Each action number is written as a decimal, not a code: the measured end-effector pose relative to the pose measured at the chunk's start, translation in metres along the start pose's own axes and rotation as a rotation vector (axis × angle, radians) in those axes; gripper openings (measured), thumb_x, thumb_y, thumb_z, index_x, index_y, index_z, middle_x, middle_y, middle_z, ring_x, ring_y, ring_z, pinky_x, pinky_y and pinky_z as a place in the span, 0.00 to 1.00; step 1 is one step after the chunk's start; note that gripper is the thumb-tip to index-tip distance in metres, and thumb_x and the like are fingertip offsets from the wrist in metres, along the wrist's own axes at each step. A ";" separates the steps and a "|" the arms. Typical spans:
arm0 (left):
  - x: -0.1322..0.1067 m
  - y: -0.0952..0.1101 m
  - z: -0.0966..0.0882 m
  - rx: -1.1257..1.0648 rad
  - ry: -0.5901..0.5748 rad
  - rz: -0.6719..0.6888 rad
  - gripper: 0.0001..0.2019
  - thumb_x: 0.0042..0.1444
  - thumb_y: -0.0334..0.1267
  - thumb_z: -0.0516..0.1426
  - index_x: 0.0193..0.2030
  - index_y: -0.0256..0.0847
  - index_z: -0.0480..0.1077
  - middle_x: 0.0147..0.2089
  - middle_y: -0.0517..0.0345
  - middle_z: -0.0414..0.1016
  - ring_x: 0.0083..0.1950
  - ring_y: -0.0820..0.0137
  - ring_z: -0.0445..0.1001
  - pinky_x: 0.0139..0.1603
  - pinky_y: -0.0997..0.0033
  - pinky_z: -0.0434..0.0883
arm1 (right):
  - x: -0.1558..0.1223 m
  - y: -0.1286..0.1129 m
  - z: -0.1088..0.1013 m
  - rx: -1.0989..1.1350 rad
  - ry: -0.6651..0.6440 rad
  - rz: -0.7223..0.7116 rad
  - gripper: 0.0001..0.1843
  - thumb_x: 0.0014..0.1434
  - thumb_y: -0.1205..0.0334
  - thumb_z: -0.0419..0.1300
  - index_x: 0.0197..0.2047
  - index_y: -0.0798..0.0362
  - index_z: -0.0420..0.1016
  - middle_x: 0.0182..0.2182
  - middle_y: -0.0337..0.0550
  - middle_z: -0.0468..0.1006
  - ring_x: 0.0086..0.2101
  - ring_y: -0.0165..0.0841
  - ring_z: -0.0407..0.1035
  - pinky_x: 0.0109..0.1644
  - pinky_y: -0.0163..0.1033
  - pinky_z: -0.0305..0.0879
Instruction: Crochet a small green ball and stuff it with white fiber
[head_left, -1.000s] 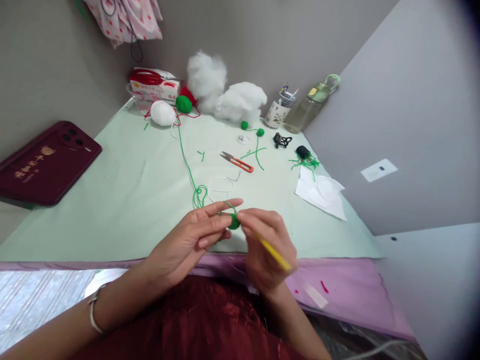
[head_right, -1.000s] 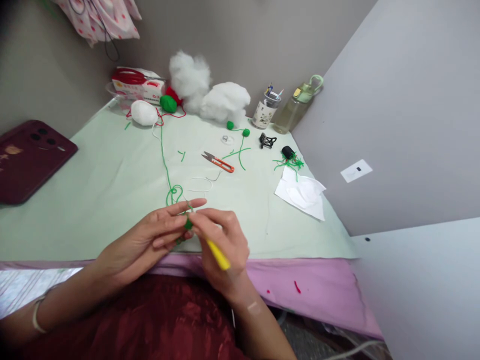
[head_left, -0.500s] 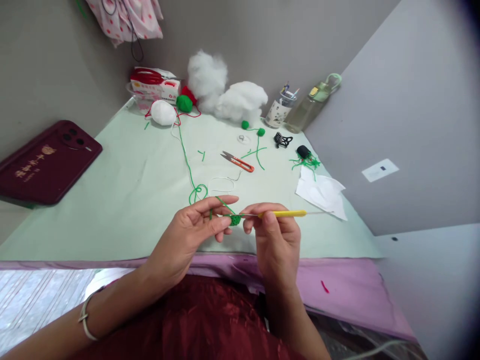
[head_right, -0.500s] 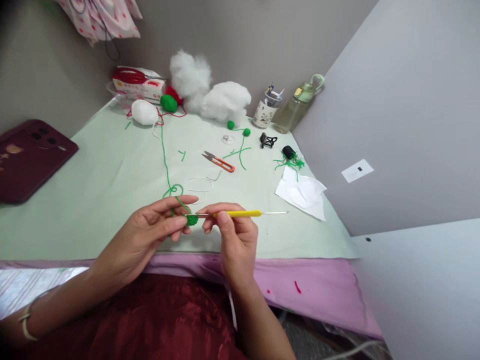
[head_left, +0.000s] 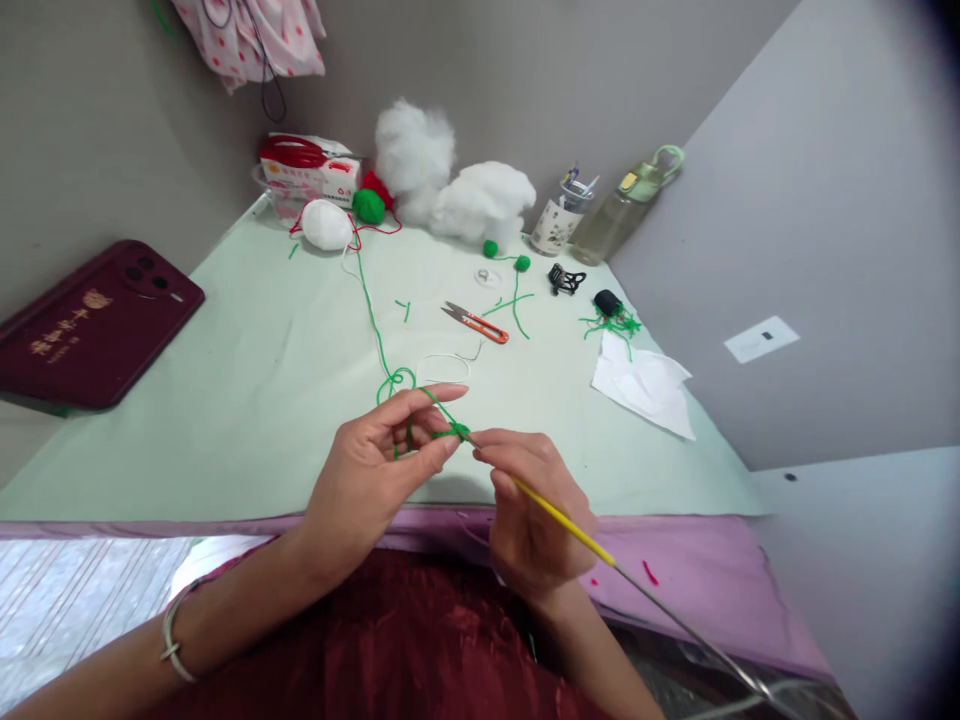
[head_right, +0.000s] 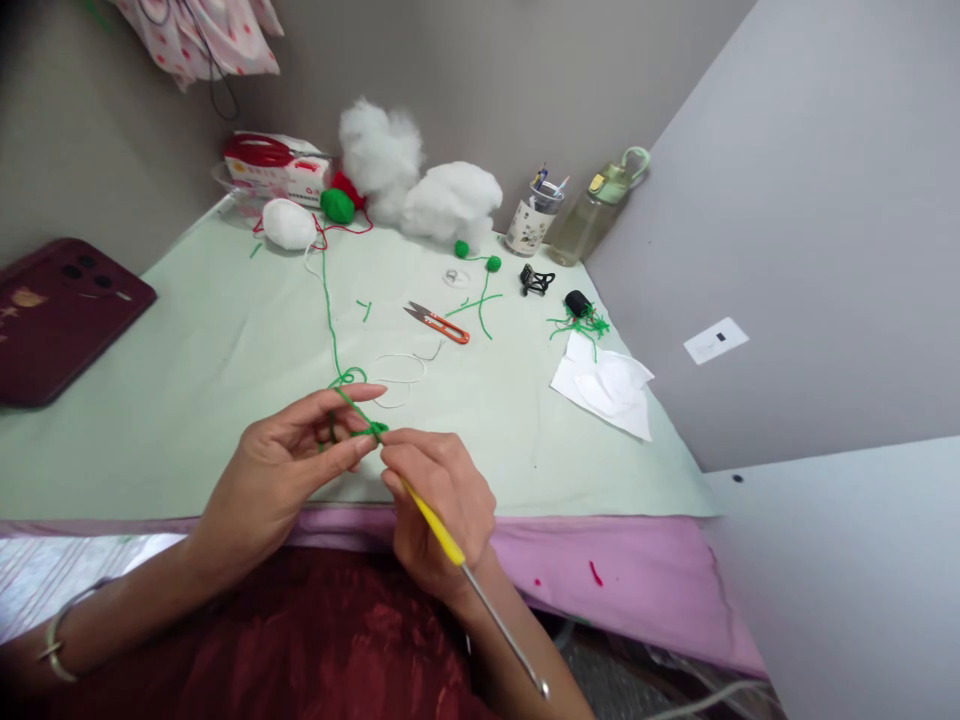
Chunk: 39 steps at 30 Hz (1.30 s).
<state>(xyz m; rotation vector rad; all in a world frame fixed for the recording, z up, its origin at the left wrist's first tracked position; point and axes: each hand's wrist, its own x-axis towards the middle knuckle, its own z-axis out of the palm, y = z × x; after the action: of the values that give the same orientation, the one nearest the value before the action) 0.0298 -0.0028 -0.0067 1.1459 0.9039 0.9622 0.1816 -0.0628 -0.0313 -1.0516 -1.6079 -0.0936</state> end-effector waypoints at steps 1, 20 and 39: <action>0.000 0.000 0.000 -0.009 -0.014 -0.012 0.17 0.54 0.35 0.71 0.52 0.47 0.84 0.33 0.62 0.74 0.33 0.73 0.69 0.37 0.74 0.69 | -0.001 0.002 0.001 -0.020 0.013 -0.022 0.13 0.71 0.72 0.56 0.52 0.51 0.78 0.38 0.47 0.84 0.41 0.37 0.81 0.41 0.42 0.79; 0.003 -0.001 -0.003 -0.276 -0.191 -0.189 0.19 0.55 0.37 0.72 0.54 0.49 0.83 0.35 0.63 0.74 0.32 0.77 0.65 0.32 0.79 0.64 | 0.007 0.004 0.006 0.411 0.098 0.390 0.10 0.72 0.65 0.58 0.44 0.48 0.83 0.38 0.43 0.84 0.35 0.33 0.77 0.35 0.41 0.75; 0.002 -0.004 0.002 -0.313 -0.207 -0.161 0.17 0.56 0.36 0.71 0.53 0.51 0.84 0.38 0.61 0.78 0.43 0.71 0.74 0.50 0.72 0.70 | 0.002 0.007 0.007 0.367 0.097 0.396 0.09 0.71 0.64 0.60 0.45 0.48 0.83 0.39 0.45 0.85 0.37 0.35 0.78 0.39 0.43 0.78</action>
<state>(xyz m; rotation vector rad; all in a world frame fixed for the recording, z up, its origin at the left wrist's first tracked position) 0.0326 -0.0024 -0.0103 0.8732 0.6420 0.8038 0.1810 -0.0531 -0.0357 -1.0358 -1.2430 0.3971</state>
